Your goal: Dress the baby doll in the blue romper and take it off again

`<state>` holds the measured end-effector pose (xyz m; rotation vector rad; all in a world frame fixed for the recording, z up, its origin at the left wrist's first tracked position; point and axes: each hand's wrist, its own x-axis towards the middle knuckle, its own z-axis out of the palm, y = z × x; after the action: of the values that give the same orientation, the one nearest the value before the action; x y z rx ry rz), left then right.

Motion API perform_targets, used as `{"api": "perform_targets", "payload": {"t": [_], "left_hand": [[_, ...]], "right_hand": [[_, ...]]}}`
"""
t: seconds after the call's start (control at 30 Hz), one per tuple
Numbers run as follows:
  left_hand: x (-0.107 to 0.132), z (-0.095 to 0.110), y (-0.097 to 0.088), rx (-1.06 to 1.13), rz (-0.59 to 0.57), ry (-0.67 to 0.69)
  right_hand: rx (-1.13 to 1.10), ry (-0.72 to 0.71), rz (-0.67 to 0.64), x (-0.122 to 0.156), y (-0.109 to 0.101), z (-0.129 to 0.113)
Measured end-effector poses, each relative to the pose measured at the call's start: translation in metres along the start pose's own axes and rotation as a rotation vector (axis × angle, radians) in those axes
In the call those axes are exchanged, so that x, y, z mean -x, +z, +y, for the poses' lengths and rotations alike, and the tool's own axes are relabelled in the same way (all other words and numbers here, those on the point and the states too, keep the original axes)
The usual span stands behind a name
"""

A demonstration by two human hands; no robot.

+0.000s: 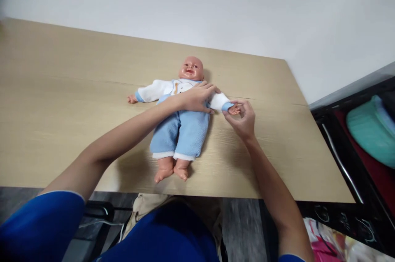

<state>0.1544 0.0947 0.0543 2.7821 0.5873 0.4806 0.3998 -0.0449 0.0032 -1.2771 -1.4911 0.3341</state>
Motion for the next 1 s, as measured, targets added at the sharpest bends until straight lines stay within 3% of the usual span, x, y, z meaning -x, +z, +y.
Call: {"api": "perform_targets", "payload": {"t": [0.07,0.17,0.33,0.5,0.67,0.8,0.9,1.0], "left_hand": [[-0.008,-0.001,0.004,-0.053,-0.031,-0.036],[-0.004,-0.004,0.005,-0.045,0.024,-0.052],[0.011,-0.015,0.005,0.188,0.266,-0.082],[0.022,-0.023,0.004,0.556,0.511,-0.134],[0.036,-0.032,-0.002,0.83,0.668,-0.259],[0.053,-0.046,-0.009,0.994,0.794,-0.365],[0.066,-0.057,-0.016,1.076,0.842,-0.496],[0.08,-0.064,-0.024,1.135,0.889,-0.511]], "right_hand": [[-0.102,0.039,-0.018,0.006,0.01,-0.005],[-0.201,0.067,-0.023,0.016,0.016,0.0],[-0.129,0.126,-0.187,0.026,0.018,0.016],[0.095,-0.002,-0.436,0.025,0.033,0.008],[-0.167,0.101,-0.465,0.013,0.075,-0.01],[-0.41,0.276,-0.377,-0.009,0.121,-0.029],[-0.538,0.402,-0.33,-0.028,0.153,-0.044],[-0.654,0.451,-0.336,-0.041,0.176,-0.059]]}}
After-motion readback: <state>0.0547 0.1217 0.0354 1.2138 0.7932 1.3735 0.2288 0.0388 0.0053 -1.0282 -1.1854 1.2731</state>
